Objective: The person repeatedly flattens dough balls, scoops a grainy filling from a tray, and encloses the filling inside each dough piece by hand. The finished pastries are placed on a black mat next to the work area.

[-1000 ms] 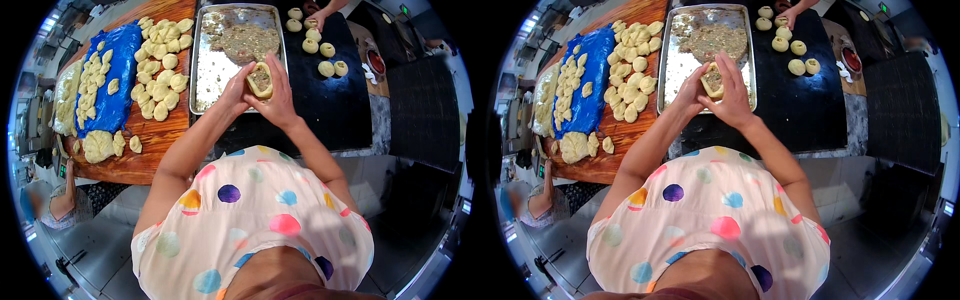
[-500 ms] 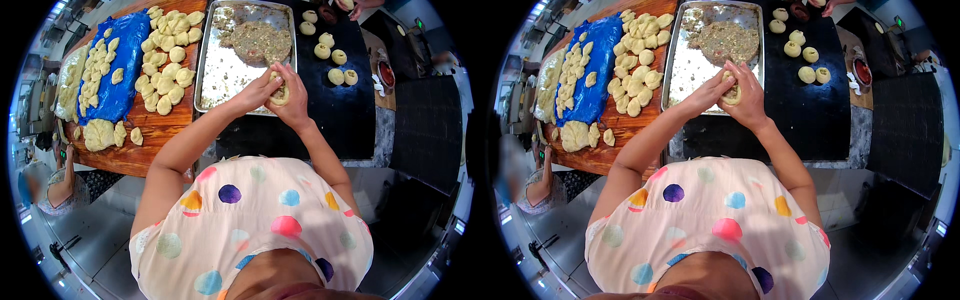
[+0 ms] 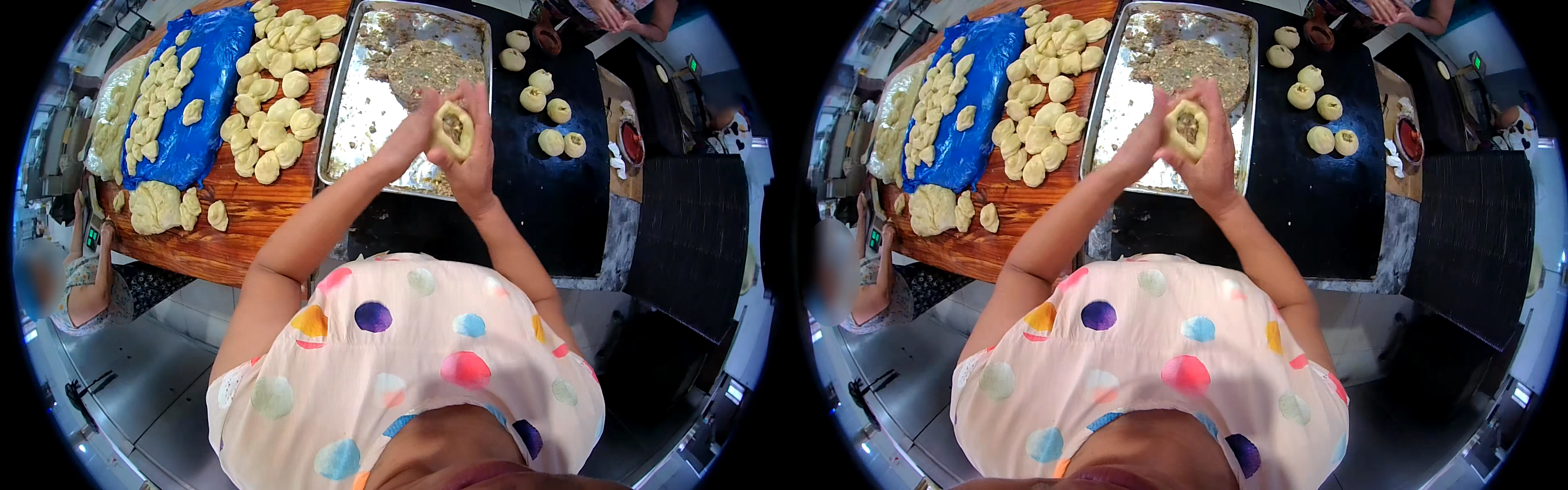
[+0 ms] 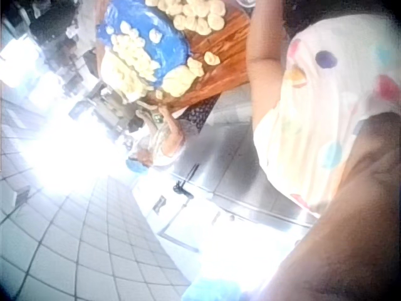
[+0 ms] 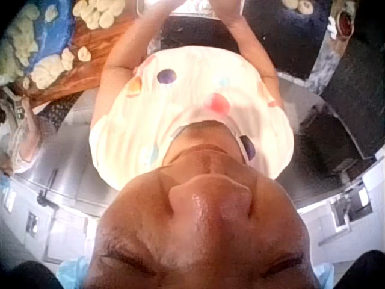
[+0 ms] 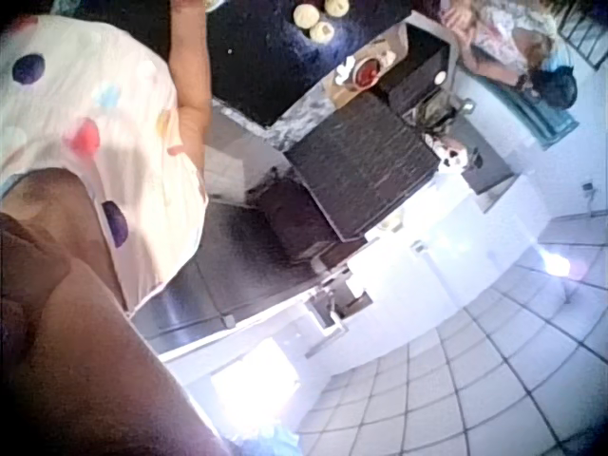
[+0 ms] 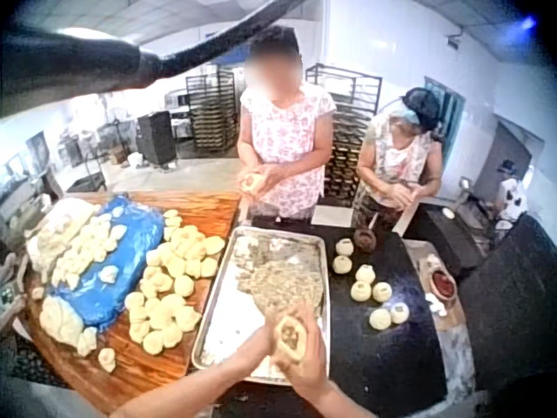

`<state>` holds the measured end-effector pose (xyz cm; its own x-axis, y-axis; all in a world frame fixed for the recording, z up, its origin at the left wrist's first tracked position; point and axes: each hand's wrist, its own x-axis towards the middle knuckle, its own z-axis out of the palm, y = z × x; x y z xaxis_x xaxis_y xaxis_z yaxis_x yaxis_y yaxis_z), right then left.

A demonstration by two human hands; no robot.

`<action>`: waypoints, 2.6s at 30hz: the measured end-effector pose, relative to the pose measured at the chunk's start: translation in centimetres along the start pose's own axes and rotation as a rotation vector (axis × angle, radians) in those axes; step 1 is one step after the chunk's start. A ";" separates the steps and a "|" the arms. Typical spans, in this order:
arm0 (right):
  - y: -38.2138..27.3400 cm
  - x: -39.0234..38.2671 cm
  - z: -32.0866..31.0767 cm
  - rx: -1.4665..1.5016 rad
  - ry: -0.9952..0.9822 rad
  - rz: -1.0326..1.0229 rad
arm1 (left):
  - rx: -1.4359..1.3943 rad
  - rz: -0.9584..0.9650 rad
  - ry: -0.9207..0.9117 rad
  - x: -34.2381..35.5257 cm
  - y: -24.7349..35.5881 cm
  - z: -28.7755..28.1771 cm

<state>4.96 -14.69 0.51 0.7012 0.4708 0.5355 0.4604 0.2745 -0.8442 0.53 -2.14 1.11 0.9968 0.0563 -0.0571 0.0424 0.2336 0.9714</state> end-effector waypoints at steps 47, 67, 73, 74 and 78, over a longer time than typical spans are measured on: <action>-4.9 -1.3 -0.2 -0.239 0.106 -0.224 | -0.926 -0.022 0.067 -3.0 1.0 4.9; -2.3 -3.3 1.7 -0.640 0.120 -0.251 | -1.029 -0.011 0.083 -2.8 -4.8 3.9; -5.1 -2.4 -1.4 -0.536 -0.182 -0.130 | -0.956 -0.437 0.007 -3.1 -2.6 3.8; -4.8 -2.1 -1.4 -0.544 -0.209 -0.207 | -1.082 -0.402 -0.037 -2.3 -3.8 3.7; -3.2 -2.2 -1.4 -0.446 -0.119 -0.282 | -1.180 -0.317 -0.097 -3.0 -2.8 3.6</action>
<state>2.65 -17.80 2.07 0.4625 0.5290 0.7115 0.8266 0.0332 -0.5619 -2.29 -6.45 -0.60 0.9565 -0.2238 -0.1871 0.2468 0.9628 0.1100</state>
